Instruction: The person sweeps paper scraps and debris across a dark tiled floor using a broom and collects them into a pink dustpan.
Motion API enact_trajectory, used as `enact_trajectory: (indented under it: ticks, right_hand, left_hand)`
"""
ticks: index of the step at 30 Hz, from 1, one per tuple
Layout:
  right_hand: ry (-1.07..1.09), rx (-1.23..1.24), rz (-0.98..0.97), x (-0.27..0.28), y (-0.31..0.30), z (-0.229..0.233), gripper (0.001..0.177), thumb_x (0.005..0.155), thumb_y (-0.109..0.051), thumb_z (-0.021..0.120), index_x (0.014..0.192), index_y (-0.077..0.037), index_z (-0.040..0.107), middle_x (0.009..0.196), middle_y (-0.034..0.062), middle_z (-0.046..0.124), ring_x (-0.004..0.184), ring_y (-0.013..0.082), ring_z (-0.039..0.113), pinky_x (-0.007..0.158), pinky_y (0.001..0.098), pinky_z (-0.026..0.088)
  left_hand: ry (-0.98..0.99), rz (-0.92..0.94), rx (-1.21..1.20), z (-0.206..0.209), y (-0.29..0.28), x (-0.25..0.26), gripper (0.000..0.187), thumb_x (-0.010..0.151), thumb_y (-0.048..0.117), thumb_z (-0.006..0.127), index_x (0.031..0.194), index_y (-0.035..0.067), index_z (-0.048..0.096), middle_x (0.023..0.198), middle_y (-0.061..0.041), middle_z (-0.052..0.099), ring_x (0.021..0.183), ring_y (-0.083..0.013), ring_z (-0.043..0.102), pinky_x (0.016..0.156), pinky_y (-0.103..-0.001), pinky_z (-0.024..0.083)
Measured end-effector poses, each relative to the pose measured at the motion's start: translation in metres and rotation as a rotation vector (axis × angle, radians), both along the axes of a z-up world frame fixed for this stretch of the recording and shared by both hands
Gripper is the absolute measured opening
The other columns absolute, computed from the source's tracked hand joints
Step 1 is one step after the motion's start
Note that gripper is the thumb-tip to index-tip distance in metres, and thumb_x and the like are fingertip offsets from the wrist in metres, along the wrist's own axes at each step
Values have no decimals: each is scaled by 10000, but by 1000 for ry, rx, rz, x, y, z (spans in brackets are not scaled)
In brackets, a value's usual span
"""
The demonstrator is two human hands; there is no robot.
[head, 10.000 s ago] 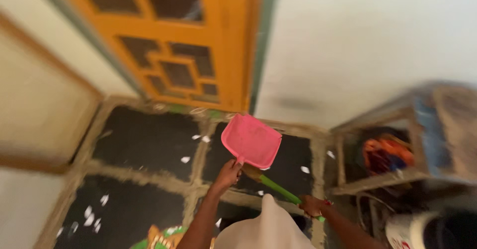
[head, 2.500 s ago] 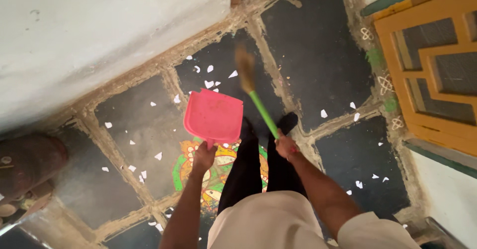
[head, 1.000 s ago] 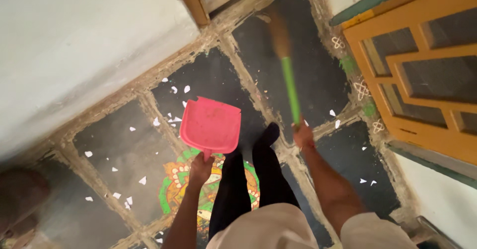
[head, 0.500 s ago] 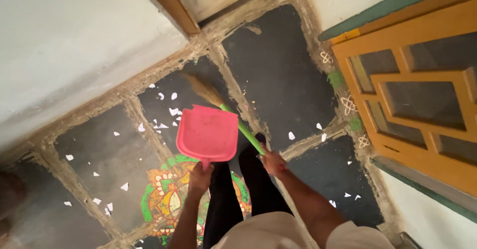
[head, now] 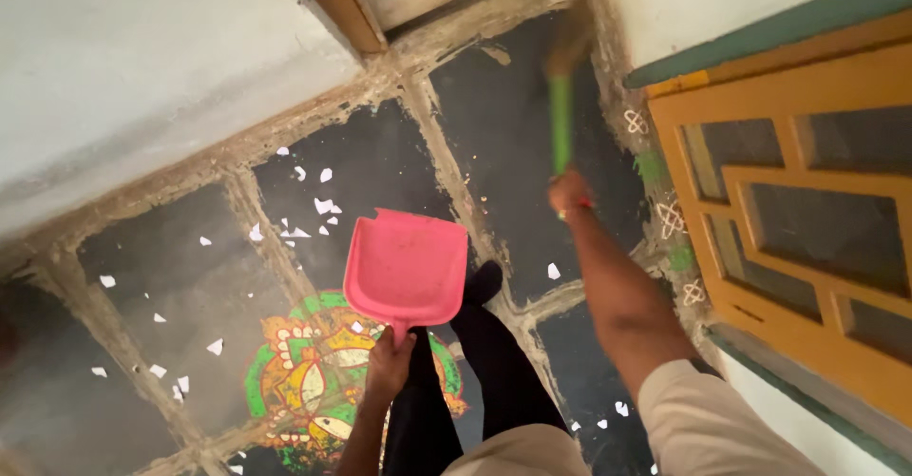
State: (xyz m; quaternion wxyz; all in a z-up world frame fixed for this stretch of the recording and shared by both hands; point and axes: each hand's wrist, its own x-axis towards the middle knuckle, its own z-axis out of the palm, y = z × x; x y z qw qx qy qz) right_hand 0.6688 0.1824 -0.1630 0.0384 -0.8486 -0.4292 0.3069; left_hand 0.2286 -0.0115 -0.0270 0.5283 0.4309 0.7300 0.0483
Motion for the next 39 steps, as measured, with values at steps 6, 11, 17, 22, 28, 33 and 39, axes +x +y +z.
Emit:
enact_trajectory:
  ticks: [6, 11, 17, 22, 28, 33, 39]
  right_hand:
    - [162, -95, 274, -136, -28, -17, 700, 1001, -272, 524, 1617, -151, 214, 949, 272, 708, 823, 424, 694, 726, 503, 561]
    - [269, -182, 405, -207, -82, -1, 701, 987, -241, 543, 1607, -118, 240, 957, 286, 711, 863, 446, 690, 772, 516, 557]
    - [307, -196, 431, -211, -118, 22, 733, 964, -216, 582, 1604, -95, 246, 972, 305, 703, 901, 476, 675, 810, 534, 548]
    - [294, -126, 291, -151, -175, 57, 682, 1027, -329, 561, 1623, -235, 244, 905, 211, 732, 780, 380, 746, 718, 488, 581]
    - [20, -34, -51, -62, -201, 81, 517, 1042, -343, 526, 1504, -159, 384, 953, 248, 718, 883, 473, 699, 732, 534, 566]
    - [-99, 7, -171, -24, -171, 62, 329, 1074, -362, 569, 1242, -80, 557, 956, 239, 692, 843, 482, 668, 653, 547, 534]
    - [376, -165, -409, -105, -146, 28, 274, 1021, -320, 585, 1201, -115, 604, 804, 132, 675, 663, 285, 672, 559, 434, 562]
  left_hand:
    - [36, 1, 28, 15, 7, 3, 476, 896, 363, 680, 1126, -50, 619, 974, -358, 672, 1007, -547, 631, 798, -538, 515]
    - [83, -2, -9, 23, 17, -9, 429, 919, 350, 668, 1109, -33, 621, 982, -346, 677, 1000, -544, 624, 795, -552, 495]
    - [40, 23, 29, 24, 14, -53, 383, 905, 326, 657, 1068, -19, 619, 903, -304, 689, 888, -499, 668, 746, -529, 513]
    - [68, 55, -5, 20, -1, -89, 369, 905, 322, 641, 1047, -17, 622, 876, -296, 685, 862, -499, 667, 723, -534, 510]
    - [149, -9, 7, 13, -1, -107, 400, 903, 357, 665, 1041, -16, 626, 897, -293, 692, 888, -505, 665, 736, -534, 505]
    - [72, 23, -1, 11, 5, -92, 409, 890, 337, 638, 1121, 1, 614, 912, -278, 707, 879, -455, 709, 737, -511, 530]
    - [28, 57, -92, 32, 12, -56, 390, 901, 346, 643, 1079, 1, 615, 884, -282, 704, 845, -456, 708, 753, -510, 533]
